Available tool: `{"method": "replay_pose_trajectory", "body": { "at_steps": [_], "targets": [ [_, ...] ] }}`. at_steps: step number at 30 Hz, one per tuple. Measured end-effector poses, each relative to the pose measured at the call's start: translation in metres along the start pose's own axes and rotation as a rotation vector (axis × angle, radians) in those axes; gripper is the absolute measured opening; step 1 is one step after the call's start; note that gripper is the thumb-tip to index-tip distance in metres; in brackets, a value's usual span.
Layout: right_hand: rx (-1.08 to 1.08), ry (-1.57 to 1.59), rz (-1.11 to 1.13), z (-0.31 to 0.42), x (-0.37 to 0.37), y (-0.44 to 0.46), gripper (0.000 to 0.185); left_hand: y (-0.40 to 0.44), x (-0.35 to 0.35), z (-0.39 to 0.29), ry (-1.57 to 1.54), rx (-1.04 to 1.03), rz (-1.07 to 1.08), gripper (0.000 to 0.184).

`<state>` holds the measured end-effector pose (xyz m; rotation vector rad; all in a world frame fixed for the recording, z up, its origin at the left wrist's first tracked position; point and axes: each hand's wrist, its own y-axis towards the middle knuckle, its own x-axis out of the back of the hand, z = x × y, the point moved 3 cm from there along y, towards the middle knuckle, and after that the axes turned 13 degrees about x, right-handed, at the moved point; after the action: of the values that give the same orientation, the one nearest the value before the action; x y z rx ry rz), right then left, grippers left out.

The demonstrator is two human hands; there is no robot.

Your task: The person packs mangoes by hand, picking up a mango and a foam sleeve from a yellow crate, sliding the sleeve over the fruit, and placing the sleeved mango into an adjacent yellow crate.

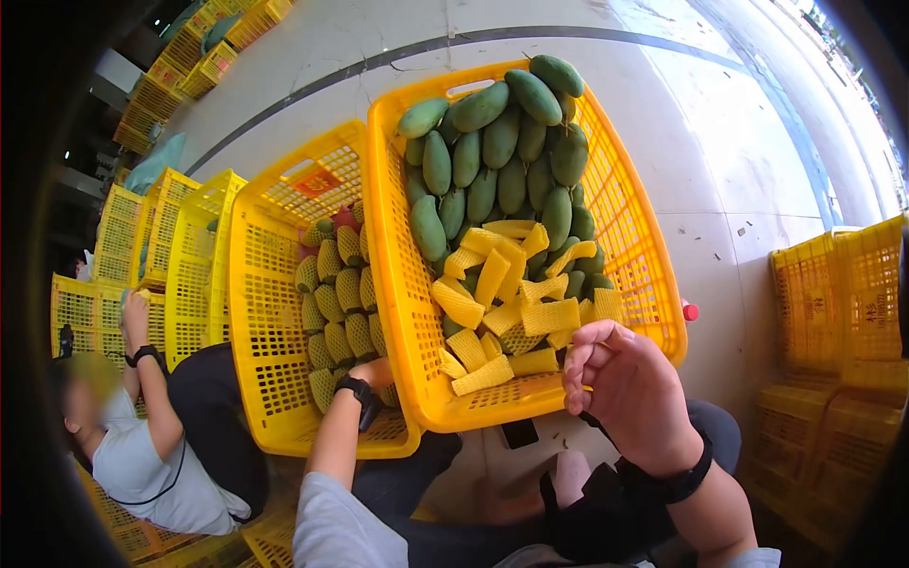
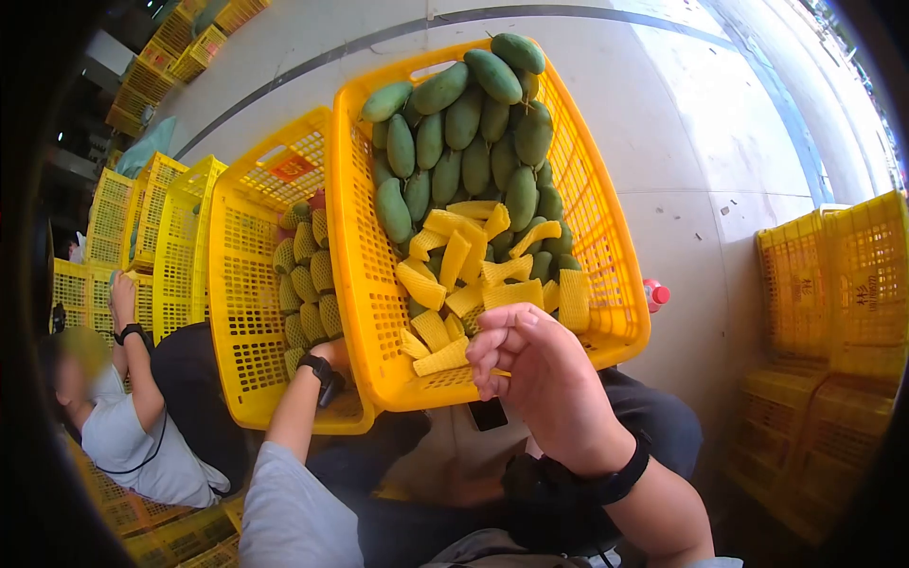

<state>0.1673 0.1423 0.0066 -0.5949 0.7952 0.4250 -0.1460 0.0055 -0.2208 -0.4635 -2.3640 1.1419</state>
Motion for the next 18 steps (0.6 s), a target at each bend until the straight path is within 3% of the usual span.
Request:
{"method": "replay_pose_trajectory", "body": {
  "at_steps": [2,3,4,5,6,8,10,13,14,16,18],
  "targets": [
    [0.023,0.011,0.008,0.009,0.002,-0.003,0.028,0.007,0.016,0.042,0.104,0.361,-0.052,0.051],
    [0.061,0.037,-0.021,0.016,0.004,-0.005,0.028,-0.027,0.033,-0.014,0.244,0.432,-0.043,0.042],
    [0.101,0.061,-0.051,0.023,0.007,-0.007,0.028,-0.029,0.046,-0.002,0.28,0.382,-0.157,0.034],
    [0.126,0.092,-0.101,0.03,0.009,-0.01,0.026,-0.059,0.057,-0.064,0.448,0.561,-0.272,0.031],
    [0.128,0.102,-0.102,0.037,0.012,-0.013,0.026,-0.068,0.067,-0.072,0.395,0.524,-0.39,0.029],
    [0.213,0.13,-0.157,0.053,0.02,-0.018,0.024,-0.091,0.069,-0.135,0.627,0.262,-0.71,0.025],
    [0.238,0.142,-0.208,0.062,0.023,-0.021,0.023,-0.095,0.051,-0.199,0.486,0.059,-0.776,0.021],
    [0.293,0.149,-0.224,0.072,0.03,-0.026,0.022,-0.049,0.004,-0.252,0.397,-0.395,-0.591,0.015],
    [0.293,0.171,-0.227,0.075,0.032,-0.028,0.021,-0.023,-0.013,-0.26,0.476,-0.458,-0.528,0.012],
    [0.305,0.192,-0.238,0.081,0.037,-0.031,0.02,0.023,-0.052,-0.273,0.702,-0.673,-0.638,0.009],
    [0.326,0.189,-0.273,0.086,0.043,-0.034,0.02,0.067,-0.087,-0.28,1.036,-0.694,-0.553,0.015]
  ]
}}
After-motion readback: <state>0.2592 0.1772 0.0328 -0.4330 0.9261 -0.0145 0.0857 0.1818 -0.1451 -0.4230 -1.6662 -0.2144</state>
